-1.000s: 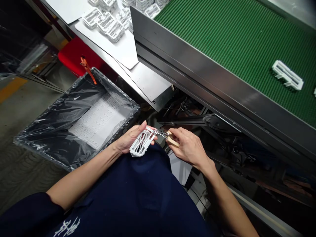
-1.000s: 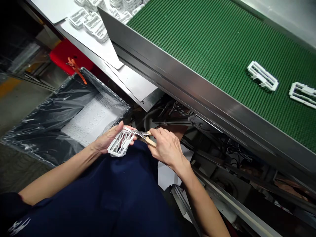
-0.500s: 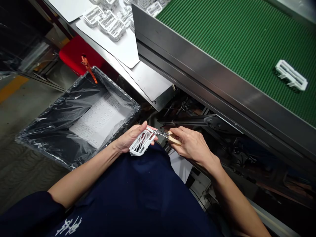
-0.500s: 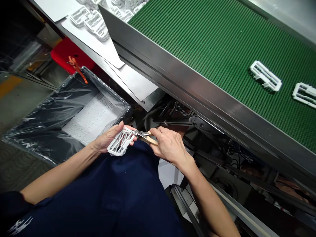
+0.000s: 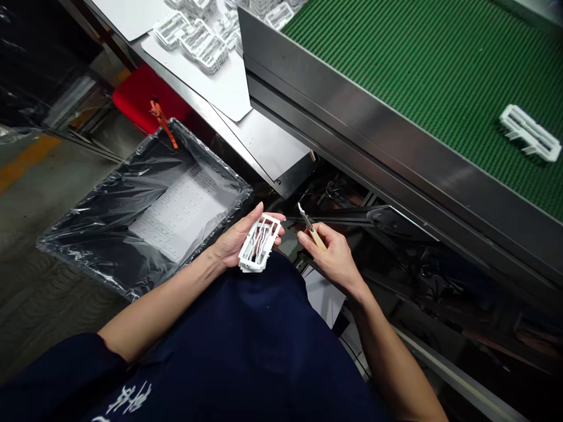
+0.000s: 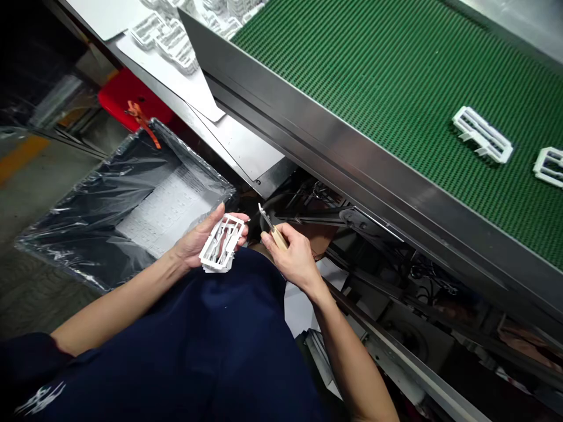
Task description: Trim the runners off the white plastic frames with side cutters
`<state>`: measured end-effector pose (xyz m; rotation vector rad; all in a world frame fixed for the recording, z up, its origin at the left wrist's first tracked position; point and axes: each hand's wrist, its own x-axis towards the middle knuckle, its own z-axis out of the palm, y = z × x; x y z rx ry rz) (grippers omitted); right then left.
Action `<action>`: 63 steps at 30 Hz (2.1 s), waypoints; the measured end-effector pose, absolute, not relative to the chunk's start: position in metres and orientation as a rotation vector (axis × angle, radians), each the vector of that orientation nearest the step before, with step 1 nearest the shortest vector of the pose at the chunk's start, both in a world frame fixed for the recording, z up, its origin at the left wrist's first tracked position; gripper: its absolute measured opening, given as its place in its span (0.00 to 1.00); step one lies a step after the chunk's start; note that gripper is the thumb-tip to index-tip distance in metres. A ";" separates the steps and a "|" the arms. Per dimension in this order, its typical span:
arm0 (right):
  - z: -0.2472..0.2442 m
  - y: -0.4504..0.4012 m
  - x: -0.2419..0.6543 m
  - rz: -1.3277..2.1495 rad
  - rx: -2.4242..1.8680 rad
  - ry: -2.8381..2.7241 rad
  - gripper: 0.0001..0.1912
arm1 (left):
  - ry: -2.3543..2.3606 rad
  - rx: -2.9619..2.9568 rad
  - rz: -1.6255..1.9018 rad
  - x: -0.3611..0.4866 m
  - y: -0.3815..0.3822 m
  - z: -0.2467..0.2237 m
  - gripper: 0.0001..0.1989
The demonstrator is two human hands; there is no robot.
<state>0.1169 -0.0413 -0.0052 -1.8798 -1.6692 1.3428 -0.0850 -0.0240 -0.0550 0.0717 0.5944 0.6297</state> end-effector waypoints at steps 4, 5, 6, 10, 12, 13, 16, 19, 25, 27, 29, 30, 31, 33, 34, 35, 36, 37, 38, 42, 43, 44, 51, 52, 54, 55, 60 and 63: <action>-0.013 -0.050 0.113 1.456 -1.819 -1.479 0.15 | 0.573 0.051 0.638 -0.084 -0.023 -0.059 0.21; -0.014 -0.052 0.112 1.467 -1.809 -1.454 0.14 | 0.569 0.042 0.638 -0.084 -0.023 -0.060 0.21; -0.015 -0.053 0.112 1.470 -1.805 -1.436 0.14 | 0.567 0.034 0.638 -0.084 -0.023 -0.061 0.21; -0.016 -0.057 0.113 1.467 -1.815 -1.399 0.13 | 0.576 -0.001 0.638 -0.082 -0.022 -0.060 0.20; -0.017 -0.058 0.113 1.468 -1.813 -1.386 0.12 | 0.584 -0.015 0.640 -0.081 -0.021 -0.059 0.20; -0.017 -0.059 0.114 1.466 -1.812 -1.383 0.12 | 0.586 -0.020 0.642 -0.081 -0.021 -0.059 0.20; -0.018 -0.059 0.113 1.466 -1.808 -1.379 0.11 | 0.591 -0.029 0.651 -0.081 -0.021 -0.058 0.20; -0.018 -0.060 0.112 1.483 -1.793 -1.369 0.11 | 0.608 -0.034 0.657 -0.081 -0.021 -0.058 0.20; -0.020 -0.063 0.107 1.520 -1.780 -1.320 0.11 | 0.628 -0.049 0.666 -0.081 -0.023 -0.060 0.20; -0.021 -0.064 0.106 1.529 -1.783 -1.305 0.11 | 0.630 -0.053 0.664 -0.082 -0.023 -0.061 0.20; -0.020 -0.065 0.105 1.532 -1.791 -1.283 0.10 | 0.642 -0.059 0.667 -0.081 -0.024 -0.061 0.20; -0.019 -0.066 0.104 1.542 -1.791 -1.263 0.10 | 0.649 -0.059 0.675 -0.081 -0.024 -0.060 0.20; -0.018 -0.067 0.103 1.566 -1.782 -1.233 0.10 | 0.657 -0.057 0.688 -0.081 -0.025 -0.060 0.19; -0.016 -0.070 0.099 1.664 -1.708 -1.137 0.09 | 0.675 -0.042 0.730 -0.080 -0.026 -0.057 0.19; -0.015 -0.071 0.096 1.726 -1.639 -1.079 0.09 | 0.685 -0.028 0.757 -0.079 -0.026 -0.055 0.18; -0.014 -0.073 0.093 1.781 -1.559 -1.017 0.09 | 0.692 -0.012 0.786 -0.079 -0.026 -0.052 0.18; -0.013 -0.075 0.090 1.819 -1.478 -0.953 0.09 | 0.696 0.007 0.816 -0.079 -0.026 -0.048 0.17; -0.011 -0.076 0.086 1.843 -1.404 -0.891 0.09 | 0.699 0.026 0.846 -0.079 -0.026 -0.044 0.17; -0.010 -0.077 0.083 1.856 -1.344 -0.834 0.09 | 0.701 0.045 0.877 -0.079 -0.026 -0.039 0.17; -0.005 -0.080 0.074 1.842 -1.244 -0.704 0.10 | 0.730 0.100 0.969 -0.080 -0.024 -0.022 0.16; -0.004 -0.080 0.073 1.819 -1.248 -0.702 0.10 | 0.735 0.106 0.981 -0.081 -0.023 -0.019 0.16; -0.003 -0.081 0.071 1.796 -1.258 -0.703 0.10 | 0.739 0.109 0.994 -0.081 -0.023 -0.017 0.16; -0.001 -0.084 0.058 1.772 -1.256 -0.638 0.10 | 0.767 0.090 1.019 -0.084 -0.021 -0.014 0.14; 0.000 -0.084 0.056 1.752 -1.261 -0.634 0.10 | 0.770 0.080 1.022 -0.084 -0.021 -0.015 0.14; 0.001 -0.084 0.054 1.713 -1.274 -0.631 0.10 | 0.771 0.063 1.029 -0.084 -0.021 -0.015 0.14; 0.002 -0.083 0.053 1.700 -1.278 -0.631 0.10 | 0.771 0.054 1.030 -0.084 -0.020 -0.015 0.14; 0.006 -0.082 0.052 1.695 -1.265 -0.638 0.09 | 0.749 0.007 1.021 -0.085 -0.020 -0.017 0.16; 0.007 -0.081 0.051 1.689 -1.279 -0.639 0.10 | 0.735 -0.014 1.017 -0.086 -0.020 -0.019 0.16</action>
